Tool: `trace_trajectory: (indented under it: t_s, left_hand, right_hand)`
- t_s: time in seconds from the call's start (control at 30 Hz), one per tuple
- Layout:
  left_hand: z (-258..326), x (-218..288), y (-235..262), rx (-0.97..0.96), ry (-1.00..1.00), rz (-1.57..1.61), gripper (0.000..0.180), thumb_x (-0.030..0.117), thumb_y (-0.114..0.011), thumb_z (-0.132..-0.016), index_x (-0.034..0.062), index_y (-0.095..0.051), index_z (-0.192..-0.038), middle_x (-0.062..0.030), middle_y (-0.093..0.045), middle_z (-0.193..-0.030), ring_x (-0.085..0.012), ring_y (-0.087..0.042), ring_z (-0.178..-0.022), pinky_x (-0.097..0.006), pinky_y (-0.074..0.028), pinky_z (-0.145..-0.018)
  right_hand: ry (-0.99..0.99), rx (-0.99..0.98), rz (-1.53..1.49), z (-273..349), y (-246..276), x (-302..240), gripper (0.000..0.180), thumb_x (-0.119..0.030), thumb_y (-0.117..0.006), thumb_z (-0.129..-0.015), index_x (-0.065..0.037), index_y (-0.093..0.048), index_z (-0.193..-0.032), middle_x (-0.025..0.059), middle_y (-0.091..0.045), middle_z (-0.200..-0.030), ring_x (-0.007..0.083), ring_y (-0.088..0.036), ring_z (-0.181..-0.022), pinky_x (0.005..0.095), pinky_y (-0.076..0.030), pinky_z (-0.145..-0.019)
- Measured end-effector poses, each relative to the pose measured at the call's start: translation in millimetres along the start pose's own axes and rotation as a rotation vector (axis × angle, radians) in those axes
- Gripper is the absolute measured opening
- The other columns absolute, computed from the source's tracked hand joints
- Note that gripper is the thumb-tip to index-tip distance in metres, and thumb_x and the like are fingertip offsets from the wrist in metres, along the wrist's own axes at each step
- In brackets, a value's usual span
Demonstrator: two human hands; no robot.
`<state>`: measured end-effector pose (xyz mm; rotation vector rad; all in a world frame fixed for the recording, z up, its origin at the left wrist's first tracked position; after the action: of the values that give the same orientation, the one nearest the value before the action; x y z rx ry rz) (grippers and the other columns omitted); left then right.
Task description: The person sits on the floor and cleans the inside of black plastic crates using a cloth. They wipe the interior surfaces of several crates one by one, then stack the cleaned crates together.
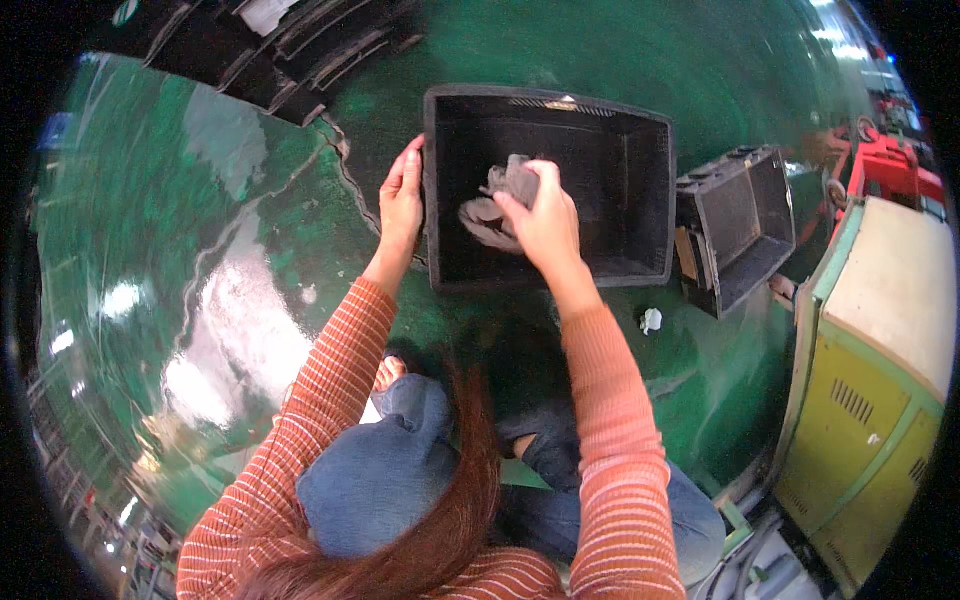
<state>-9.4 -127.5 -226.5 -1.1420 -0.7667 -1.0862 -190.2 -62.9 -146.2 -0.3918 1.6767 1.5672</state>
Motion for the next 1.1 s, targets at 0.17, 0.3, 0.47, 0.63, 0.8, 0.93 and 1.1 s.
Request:
trace_trajectory:
  t_s: [0.17, 0.3, 0.47, 0.63, 0.8, 0.93, 1.1]
  left_hand:
    - [-4.6, -22.6, -5.3, -0.04, 0.107, 0.393, 0.03, 0.026, -0.05, -0.094, 0.0064, -0.061, -0.113, 0.0016, -0.061, -0.1, -0.0058, -0.054, -0.085, -0.022, -0.045, -0.076]
    - [-2.3, -25.4, -4.3, -0.069, 0.046, 0.254, 0.023, 0.018, -0.052, -0.093, 0.0032, -0.062, -0.108, 0.0027, -0.061, -0.091, -0.0049, -0.052, -0.078, -0.021, -0.045, -0.071]
    - [-3.6, -26.1, 0.6, -0.012, 0.077, 0.251, 0.026, 0.019, -0.051, -0.093, 0.0027, -0.06, -0.112, 0.0022, -0.062, -0.095, -0.0055, -0.054, -0.083, -0.02, -0.045, -0.076]
    - [-4.0, -23.4, 4.4, 0.025, 0.077, 0.25, 0.026, 0.022, -0.054, -0.091, 0.0046, -0.062, -0.109, 0.0047, -0.06, -0.097, -0.0034, -0.05, -0.082, -0.021, -0.044, -0.073]
    - [-9.4, -16.4, -10.8, -0.07, -0.024, 0.155, 0.025, 0.021, -0.05, -0.094, 0.0036, -0.06, -0.109, 0.0039, -0.06, -0.096, -0.0039, -0.051, -0.084, -0.021, -0.044, -0.076]
    - [-10.3, -15.0, -6.1, -0.042, 0.035, 0.111, 0.03, 0.024, -0.047, -0.095, 0.0045, -0.052, -0.118, -0.002, -0.059, -0.099, -0.0078, -0.051, -0.092, -0.023, -0.041, -0.085]
    - [8.2, 6.2, -12.2, 0.024, 0.113, -0.112, 0.044, 0.018, -0.068, -0.081, 0.0104, -0.05, -0.121, -0.0017, -0.06, -0.086, -0.0084, -0.053, -0.076, -0.022, -0.042, -0.069]
  right_hand:
    - [0.428, -0.157, 0.196, 69.0, -58.8, -71.0, 0.033, -0.02, -0.072, -0.065, -0.01, -0.055, -0.091, 0.0125, -0.062, -0.083, 0.0318, -0.063, -0.071, 0.0369, -0.05, -0.06]
    - [0.416, 0.203, 0.337, -65.7, -55.9, -93.8, 0.034, -0.019, -0.064, -0.073, -0.008, -0.045, -0.099, 0.0134, -0.061, -0.081, 0.0362, -0.06, -0.063, 0.0457, -0.047, -0.054]
    - [0.421, 0.185, 0.207, -47.9, -69.2, -85.7, 0.036, -0.018, -0.065, -0.073, -0.01, -0.047, -0.102, 0.0147, -0.063, -0.084, 0.0373, -0.061, -0.062, 0.0454, -0.047, -0.053]
    - [0.289, -0.07, 0.002, 67.9, -66.1, -61.8, 0.036, -0.018, -0.066, -0.072, -0.006, -0.047, -0.1, 0.0181, -0.062, -0.078, 0.0391, -0.061, -0.069, 0.0445, -0.049, -0.061]
    - [0.252, 0.256, 0.216, -65.5, -58.6, -85.6, 0.03, -0.018, -0.061, -0.077, -0.01, -0.048, -0.103, 0.0167, -0.063, -0.083, 0.0386, -0.061, -0.072, 0.048, -0.047, -0.061]
    - [0.591, 0.347, 0.483, -113.4, -81.8, -132.6, 0.026, -0.02, -0.068, -0.068, -0.013, -0.054, -0.089, 0.0075, -0.056, -0.085, 0.027, -0.061, -0.079, 0.039, -0.049, -0.066]
    - [0.374, 0.34, 0.67, -135.5, -6.3, -45.8, 0.023, -0.023, -0.059, -0.074, -0.017, -0.055, -0.095, 0.0056, -0.061, -0.087, 0.0289, -0.063, -0.069, 0.0414, -0.052, -0.057]
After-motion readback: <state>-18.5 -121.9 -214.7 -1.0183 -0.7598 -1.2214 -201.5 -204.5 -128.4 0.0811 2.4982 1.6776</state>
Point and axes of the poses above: each hand's wrist, its own z-axis away from the middle knuckle, its own y-axis out of the back of the hand, x = y × z, the point moved 7 cm from there along -z, towards the middle knuckle
